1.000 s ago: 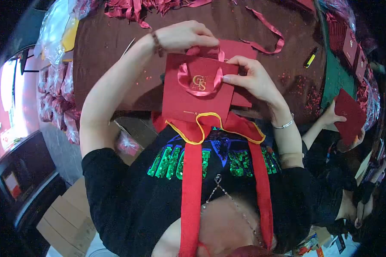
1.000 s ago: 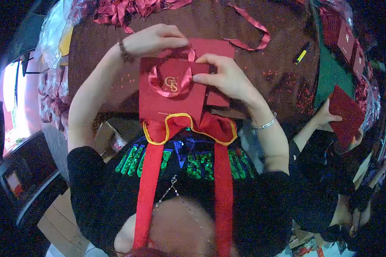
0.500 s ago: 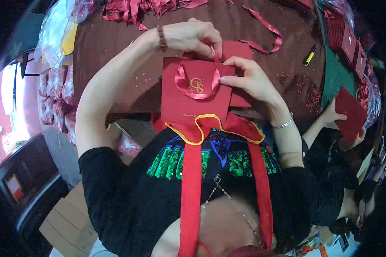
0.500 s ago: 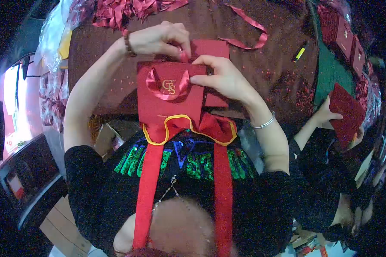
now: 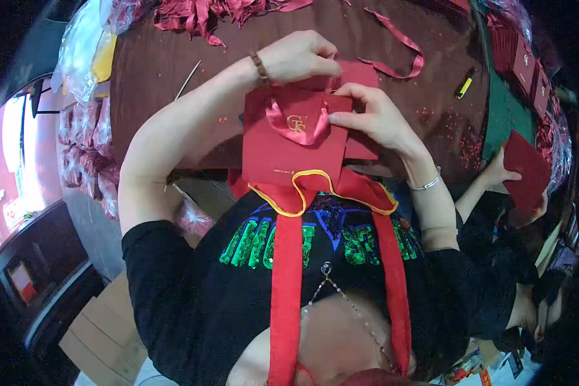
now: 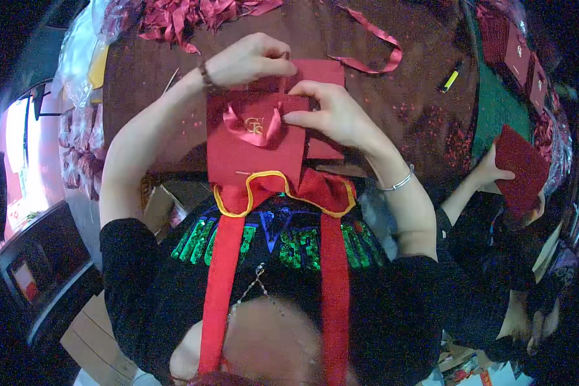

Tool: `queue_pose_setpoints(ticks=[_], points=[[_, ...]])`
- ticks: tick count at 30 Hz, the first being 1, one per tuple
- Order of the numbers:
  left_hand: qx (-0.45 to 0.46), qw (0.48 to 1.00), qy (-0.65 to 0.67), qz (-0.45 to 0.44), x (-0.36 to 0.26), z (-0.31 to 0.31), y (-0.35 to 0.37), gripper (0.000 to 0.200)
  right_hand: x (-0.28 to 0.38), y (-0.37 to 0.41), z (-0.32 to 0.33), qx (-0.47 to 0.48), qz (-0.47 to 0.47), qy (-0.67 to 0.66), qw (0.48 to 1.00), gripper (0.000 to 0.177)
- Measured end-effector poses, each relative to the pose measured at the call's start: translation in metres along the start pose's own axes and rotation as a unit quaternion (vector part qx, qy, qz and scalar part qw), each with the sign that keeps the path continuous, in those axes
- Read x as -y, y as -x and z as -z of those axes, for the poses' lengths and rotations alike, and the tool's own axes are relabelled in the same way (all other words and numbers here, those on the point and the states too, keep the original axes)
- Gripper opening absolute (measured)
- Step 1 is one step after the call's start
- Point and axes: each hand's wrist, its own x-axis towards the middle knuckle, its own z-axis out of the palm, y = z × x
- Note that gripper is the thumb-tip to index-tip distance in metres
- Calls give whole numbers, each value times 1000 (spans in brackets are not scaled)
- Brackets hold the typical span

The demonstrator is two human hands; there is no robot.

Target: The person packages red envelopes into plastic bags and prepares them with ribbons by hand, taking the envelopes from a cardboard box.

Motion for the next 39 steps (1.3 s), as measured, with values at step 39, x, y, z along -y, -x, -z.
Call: queue_pose_setpoints(ticks=[39], points=[[-242,880,-388,-131,-38,-78,101,20,-4,0,0,-3,2,-1,1000,18]])
